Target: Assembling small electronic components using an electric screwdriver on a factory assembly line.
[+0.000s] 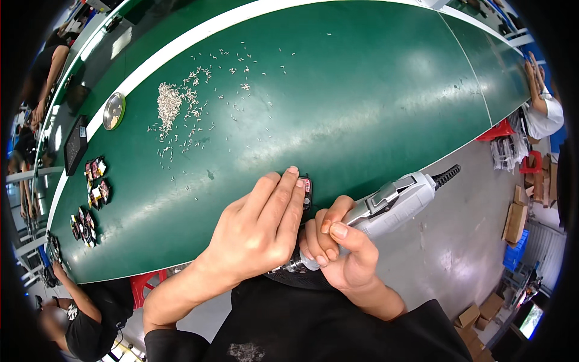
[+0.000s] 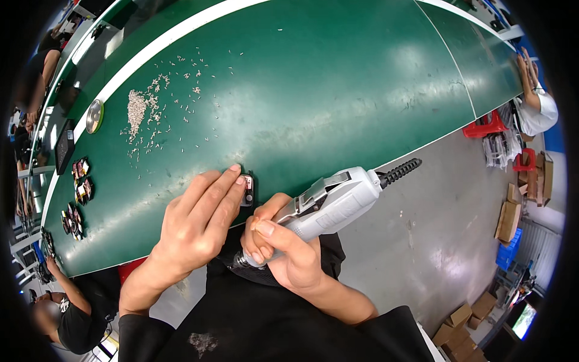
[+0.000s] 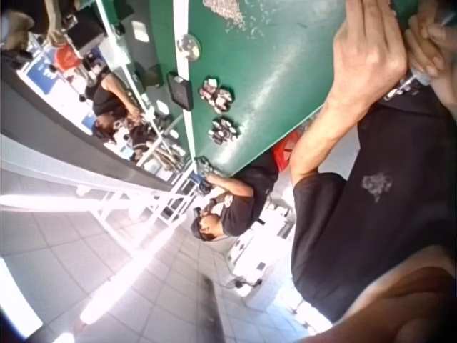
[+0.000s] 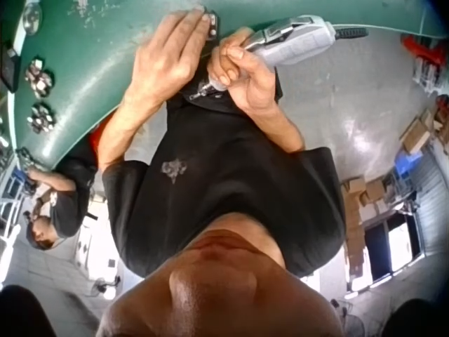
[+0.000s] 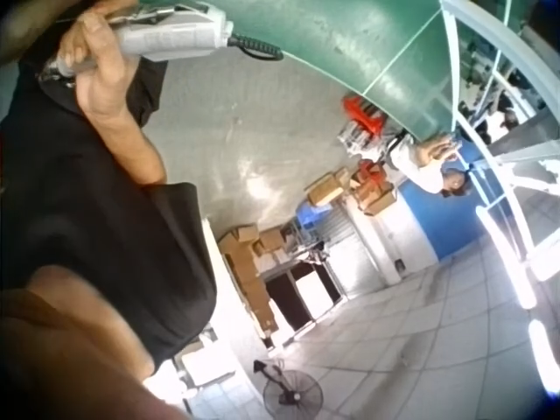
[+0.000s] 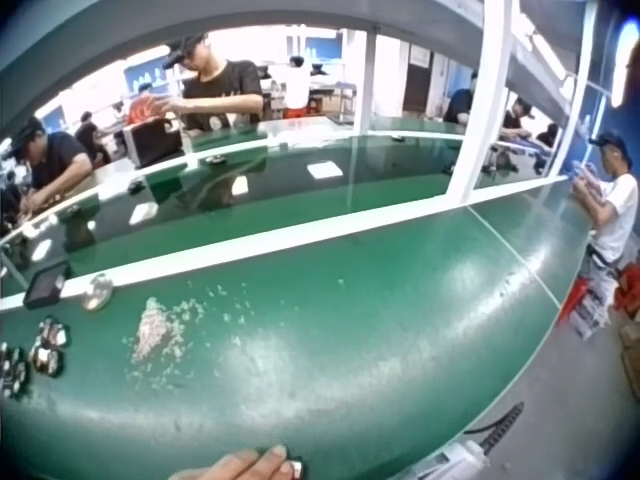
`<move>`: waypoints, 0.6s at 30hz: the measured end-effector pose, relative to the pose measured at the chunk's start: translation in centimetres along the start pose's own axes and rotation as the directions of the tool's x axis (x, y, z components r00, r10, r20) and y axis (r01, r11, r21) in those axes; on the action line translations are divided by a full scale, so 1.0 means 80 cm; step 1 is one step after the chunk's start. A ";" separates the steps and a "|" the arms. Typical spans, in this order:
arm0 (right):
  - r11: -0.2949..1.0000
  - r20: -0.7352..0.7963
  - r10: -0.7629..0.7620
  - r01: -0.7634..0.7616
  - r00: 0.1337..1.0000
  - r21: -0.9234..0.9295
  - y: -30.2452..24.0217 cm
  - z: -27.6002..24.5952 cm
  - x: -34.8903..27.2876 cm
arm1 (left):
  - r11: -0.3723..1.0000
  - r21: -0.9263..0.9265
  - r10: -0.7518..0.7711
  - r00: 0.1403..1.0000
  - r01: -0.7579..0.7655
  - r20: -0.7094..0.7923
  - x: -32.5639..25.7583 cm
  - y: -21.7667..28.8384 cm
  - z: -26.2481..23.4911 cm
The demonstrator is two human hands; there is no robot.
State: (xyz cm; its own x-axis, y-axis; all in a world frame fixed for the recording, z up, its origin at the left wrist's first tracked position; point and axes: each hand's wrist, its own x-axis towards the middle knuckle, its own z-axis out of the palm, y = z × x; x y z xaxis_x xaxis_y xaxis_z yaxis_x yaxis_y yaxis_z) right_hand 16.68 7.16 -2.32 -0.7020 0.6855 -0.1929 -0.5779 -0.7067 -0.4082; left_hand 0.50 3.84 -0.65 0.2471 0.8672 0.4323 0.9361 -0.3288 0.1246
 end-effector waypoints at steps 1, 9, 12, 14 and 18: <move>0.999 -0.039 -0.003 0.002 0.999 -0.036 0.003 0.000 -0.001 | 0.999 0.021 0.039 0.999 -0.039 -0.005 0.001 0.002 0.001; 0.998 -0.121 -0.001 -0.005 0.993 -0.054 0.010 -0.004 0.003 | 0.999 -0.053 -0.007 1.000 0.009 0.030 0.004 0.008 0.000; 0.998 -0.120 0.003 -0.011 0.993 -0.066 0.007 -0.004 0.001 | 1.000 -0.030 0.009 1.000 -0.008 0.007 0.002 0.010 0.003; 0.997 -0.125 0.014 -0.023 0.992 -0.071 0.006 -0.002 0.000 | 1.000 -0.013 0.017 1.000 -0.017 0.007 0.000 0.014 0.000; 0.996 -0.100 0.031 -0.039 0.995 -0.082 -0.002 -0.001 0.000 | 1.000 0.014 0.003 0.996 -0.005 0.090 0.002 0.020 -0.007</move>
State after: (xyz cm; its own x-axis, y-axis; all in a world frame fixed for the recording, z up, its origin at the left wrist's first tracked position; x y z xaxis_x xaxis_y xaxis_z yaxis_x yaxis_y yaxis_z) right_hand 16.80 7.34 -2.35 -0.6744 0.6777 -0.2932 -0.5142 -0.7160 -0.4722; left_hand 1.94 3.26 0.10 0.2717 0.8962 0.3507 0.9385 -0.3275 0.1097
